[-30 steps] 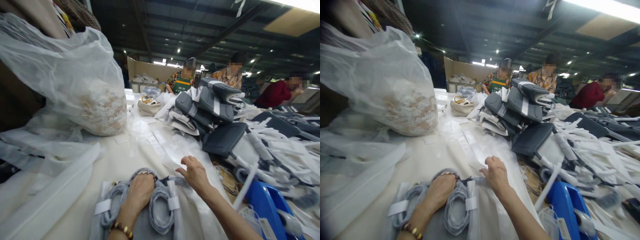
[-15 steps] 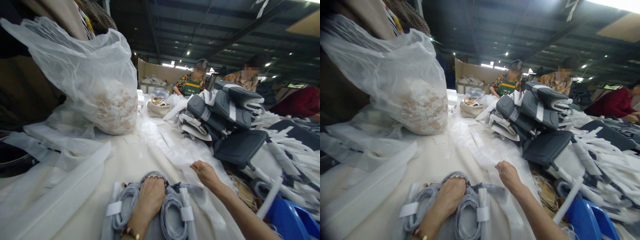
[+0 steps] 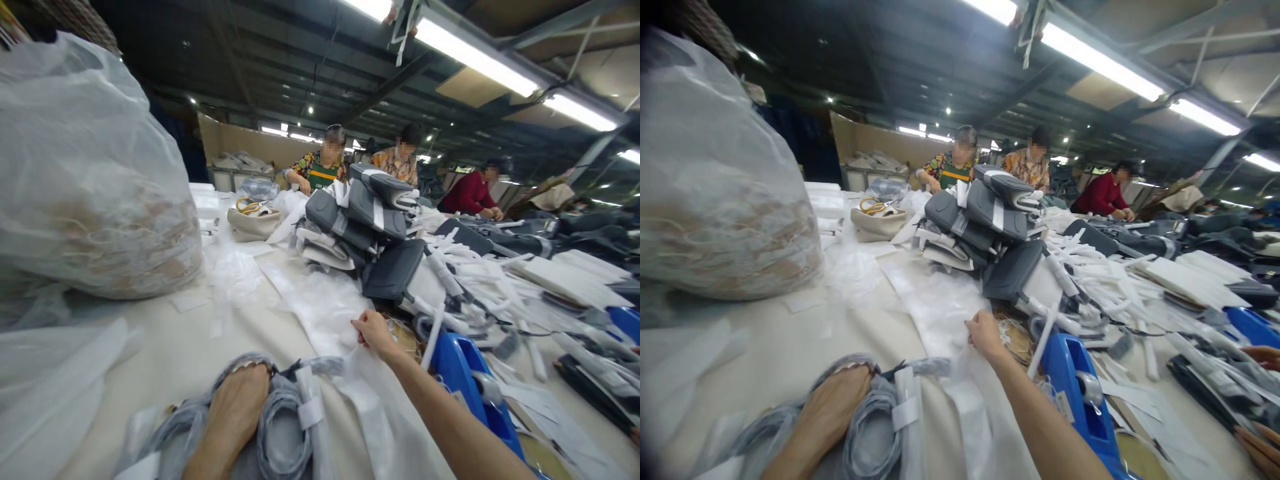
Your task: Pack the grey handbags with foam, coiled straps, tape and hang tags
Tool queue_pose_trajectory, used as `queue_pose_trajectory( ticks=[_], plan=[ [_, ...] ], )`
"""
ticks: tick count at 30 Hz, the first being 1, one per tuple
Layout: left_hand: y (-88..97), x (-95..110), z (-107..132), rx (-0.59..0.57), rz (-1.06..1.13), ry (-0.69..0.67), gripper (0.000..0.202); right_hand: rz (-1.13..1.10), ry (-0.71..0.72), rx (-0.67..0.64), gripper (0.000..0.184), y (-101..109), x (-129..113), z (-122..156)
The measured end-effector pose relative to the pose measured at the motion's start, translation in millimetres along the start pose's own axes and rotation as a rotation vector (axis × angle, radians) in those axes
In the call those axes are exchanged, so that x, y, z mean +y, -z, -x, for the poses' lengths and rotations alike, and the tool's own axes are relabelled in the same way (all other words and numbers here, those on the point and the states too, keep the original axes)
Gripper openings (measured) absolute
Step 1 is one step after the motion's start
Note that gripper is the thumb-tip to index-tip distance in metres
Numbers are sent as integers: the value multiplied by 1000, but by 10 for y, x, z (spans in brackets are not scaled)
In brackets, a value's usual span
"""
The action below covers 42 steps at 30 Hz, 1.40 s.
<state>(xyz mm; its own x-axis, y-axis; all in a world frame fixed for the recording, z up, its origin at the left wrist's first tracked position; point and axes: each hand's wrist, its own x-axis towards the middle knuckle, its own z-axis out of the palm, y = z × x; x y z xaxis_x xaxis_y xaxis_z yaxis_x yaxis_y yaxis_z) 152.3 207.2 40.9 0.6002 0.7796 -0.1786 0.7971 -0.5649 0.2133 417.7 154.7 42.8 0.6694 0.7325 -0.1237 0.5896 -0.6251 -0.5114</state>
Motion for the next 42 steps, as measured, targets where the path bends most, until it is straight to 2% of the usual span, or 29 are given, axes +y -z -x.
queue_pose_trajectory(
  ticks=[5, 13, 18, 21, 28, 33, 35, 38, 42],
  plan=[
    [40, 31, 10, 16, -9, 30, 32, -116, 101, 41, 28, 81, 114, -64],
    [26, 33, 7, 16, -17, 45, 34, -271, 221, 71, 30, 132, 31, -133],
    [29, 25, 26, 13, -10, 30, 33, -495, 239, 192, 19, 226, -14, -32],
    [31, 20, 24, 14, 3, 28, 34, -674, 246, 243, 21, 336, -90, 64],
    [77, 42, 26, 8, 30, 36, 33, -1067, 256, 63, 20, 611, -424, 396],
    [146, 56, 68, -4, 17, 18, 35, -1214, 190, -51, 24, 751, -465, 579],
    [174, 61, 88, -4, 12, 6, 36, -1252, 185, -20, 21, 838, -489, 636],
    [214, 67, 115, 3, 3, -6, 38, -1271, 189, 121, 15, 1063, -579, 767],
    [264, 71, 155, 15, -9, -28, 36, -1153, 273, 307, 16, 1419, -666, 1041]
  ],
)
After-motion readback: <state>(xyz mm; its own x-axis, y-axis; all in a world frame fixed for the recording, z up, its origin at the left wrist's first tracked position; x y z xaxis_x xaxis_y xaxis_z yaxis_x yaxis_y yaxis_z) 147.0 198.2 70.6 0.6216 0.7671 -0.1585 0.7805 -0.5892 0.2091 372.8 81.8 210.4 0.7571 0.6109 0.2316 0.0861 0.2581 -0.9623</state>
